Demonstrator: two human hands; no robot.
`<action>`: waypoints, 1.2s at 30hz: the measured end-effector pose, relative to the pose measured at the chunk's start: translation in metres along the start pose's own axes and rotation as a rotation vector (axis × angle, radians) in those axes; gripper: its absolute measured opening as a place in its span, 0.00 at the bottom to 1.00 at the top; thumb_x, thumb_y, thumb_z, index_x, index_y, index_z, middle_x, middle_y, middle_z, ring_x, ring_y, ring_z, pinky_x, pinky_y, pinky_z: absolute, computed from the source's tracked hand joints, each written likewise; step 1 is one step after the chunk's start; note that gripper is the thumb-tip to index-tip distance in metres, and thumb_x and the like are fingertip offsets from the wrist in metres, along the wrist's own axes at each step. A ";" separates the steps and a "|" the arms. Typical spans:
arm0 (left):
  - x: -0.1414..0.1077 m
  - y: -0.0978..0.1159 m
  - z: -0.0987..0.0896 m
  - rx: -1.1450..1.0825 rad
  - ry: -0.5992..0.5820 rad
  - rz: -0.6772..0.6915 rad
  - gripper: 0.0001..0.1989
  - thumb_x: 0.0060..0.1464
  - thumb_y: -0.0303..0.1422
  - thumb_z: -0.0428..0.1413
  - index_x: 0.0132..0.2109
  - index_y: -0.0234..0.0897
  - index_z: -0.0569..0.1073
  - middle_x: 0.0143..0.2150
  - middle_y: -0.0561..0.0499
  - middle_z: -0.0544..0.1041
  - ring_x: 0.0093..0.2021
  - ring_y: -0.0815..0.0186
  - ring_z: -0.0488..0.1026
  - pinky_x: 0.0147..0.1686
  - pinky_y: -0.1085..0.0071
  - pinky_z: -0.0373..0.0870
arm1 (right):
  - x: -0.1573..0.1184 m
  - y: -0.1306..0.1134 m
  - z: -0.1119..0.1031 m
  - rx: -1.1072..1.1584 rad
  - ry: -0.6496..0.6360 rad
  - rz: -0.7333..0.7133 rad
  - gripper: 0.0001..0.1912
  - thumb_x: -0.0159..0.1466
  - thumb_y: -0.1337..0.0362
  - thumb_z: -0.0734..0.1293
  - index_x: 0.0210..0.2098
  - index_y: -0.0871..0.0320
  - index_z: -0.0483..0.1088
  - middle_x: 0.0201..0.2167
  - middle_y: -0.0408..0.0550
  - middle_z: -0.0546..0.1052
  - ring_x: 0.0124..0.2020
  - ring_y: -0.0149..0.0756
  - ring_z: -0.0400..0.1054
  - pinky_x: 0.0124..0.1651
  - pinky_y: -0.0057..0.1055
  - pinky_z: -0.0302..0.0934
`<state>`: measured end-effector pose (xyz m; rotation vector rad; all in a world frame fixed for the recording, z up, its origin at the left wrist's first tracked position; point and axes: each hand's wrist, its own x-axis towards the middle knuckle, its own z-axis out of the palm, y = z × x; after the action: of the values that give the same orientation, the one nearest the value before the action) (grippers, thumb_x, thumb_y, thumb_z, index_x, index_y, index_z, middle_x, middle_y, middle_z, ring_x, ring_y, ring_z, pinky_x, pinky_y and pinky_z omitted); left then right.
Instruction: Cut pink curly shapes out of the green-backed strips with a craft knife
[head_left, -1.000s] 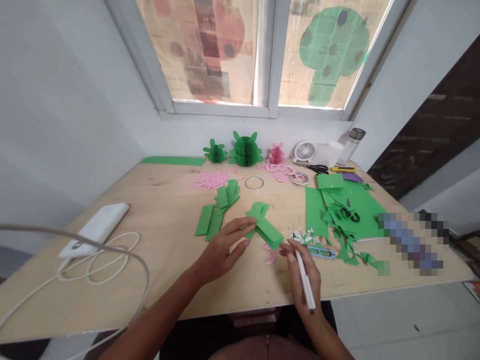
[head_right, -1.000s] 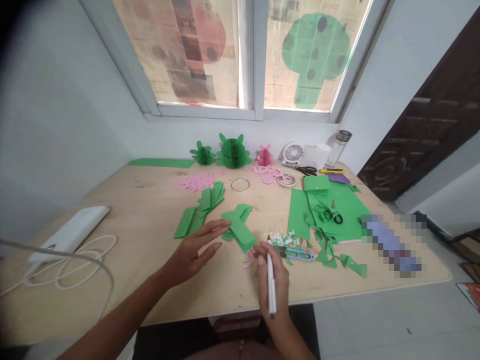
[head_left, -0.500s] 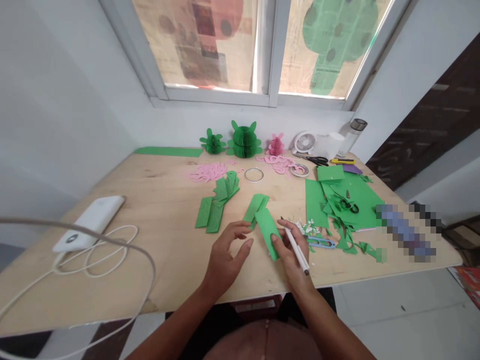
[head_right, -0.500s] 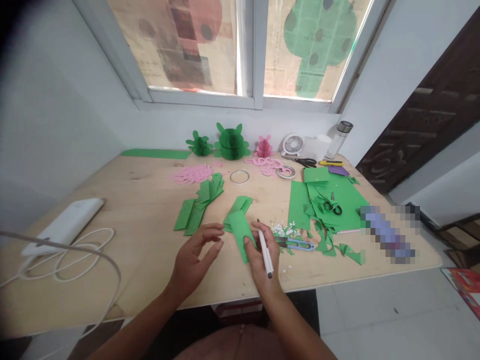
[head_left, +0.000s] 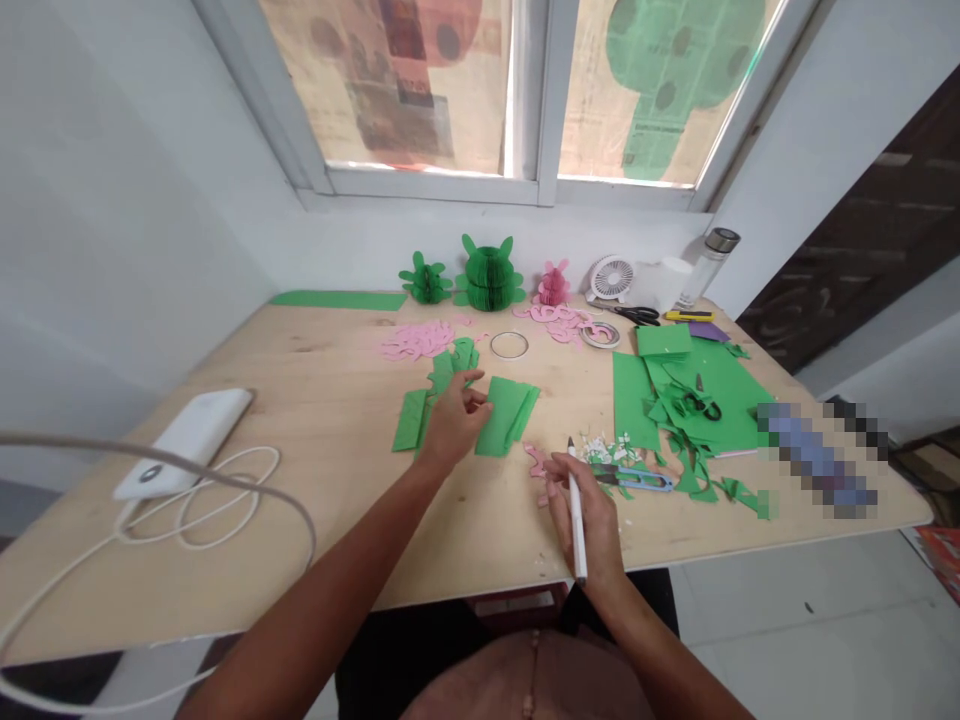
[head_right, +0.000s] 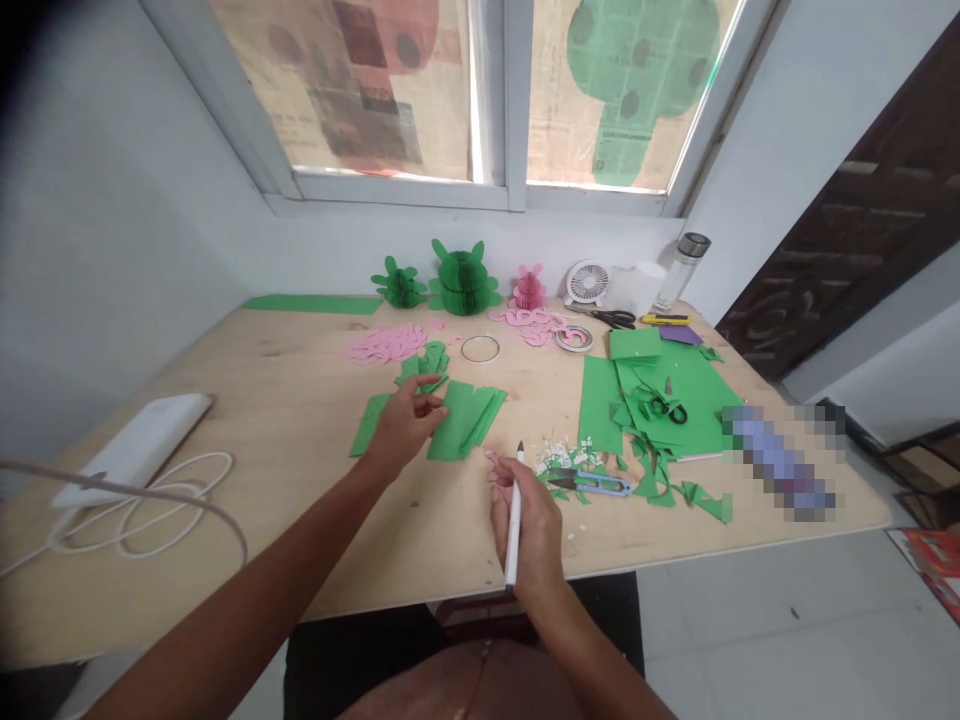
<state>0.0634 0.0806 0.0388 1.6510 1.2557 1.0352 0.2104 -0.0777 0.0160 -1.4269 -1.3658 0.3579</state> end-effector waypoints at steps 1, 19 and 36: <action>0.010 -0.002 0.003 0.055 -0.002 0.012 0.24 0.47 0.27 0.55 0.54 0.36 0.68 0.31 0.54 0.76 0.29 0.68 0.74 0.32 0.72 0.71 | -0.004 0.001 -0.003 -0.061 -0.009 -0.029 0.15 0.66 0.67 0.60 0.51 0.55 0.68 0.43 0.51 0.79 0.40 0.36 0.76 0.43 0.33 0.71; -0.032 -0.018 0.006 0.741 -0.112 0.354 0.19 0.56 0.33 0.53 0.54 0.36 0.71 0.57 0.41 0.73 0.58 0.52 0.67 0.59 0.55 0.64 | -0.019 0.017 -0.013 -0.330 0.009 -0.322 0.19 0.66 0.72 0.60 0.55 0.56 0.66 0.40 0.50 0.80 0.39 0.40 0.75 0.46 0.41 0.68; -0.043 -0.015 0.010 0.874 -0.134 0.308 0.20 0.59 0.32 0.51 0.57 0.35 0.69 0.49 0.42 0.78 0.51 0.54 0.73 0.52 0.58 0.66 | -0.024 0.027 -0.011 -0.336 -0.001 -0.354 0.18 0.65 0.73 0.60 0.53 0.56 0.65 0.41 0.49 0.80 0.39 0.39 0.75 0.46 0.41 0.65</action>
<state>0.0605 0.0402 0.0152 2.5866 1.4974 0.5271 0.2265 -0.0968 -0.0125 -1.4115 -1.7007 -0.1076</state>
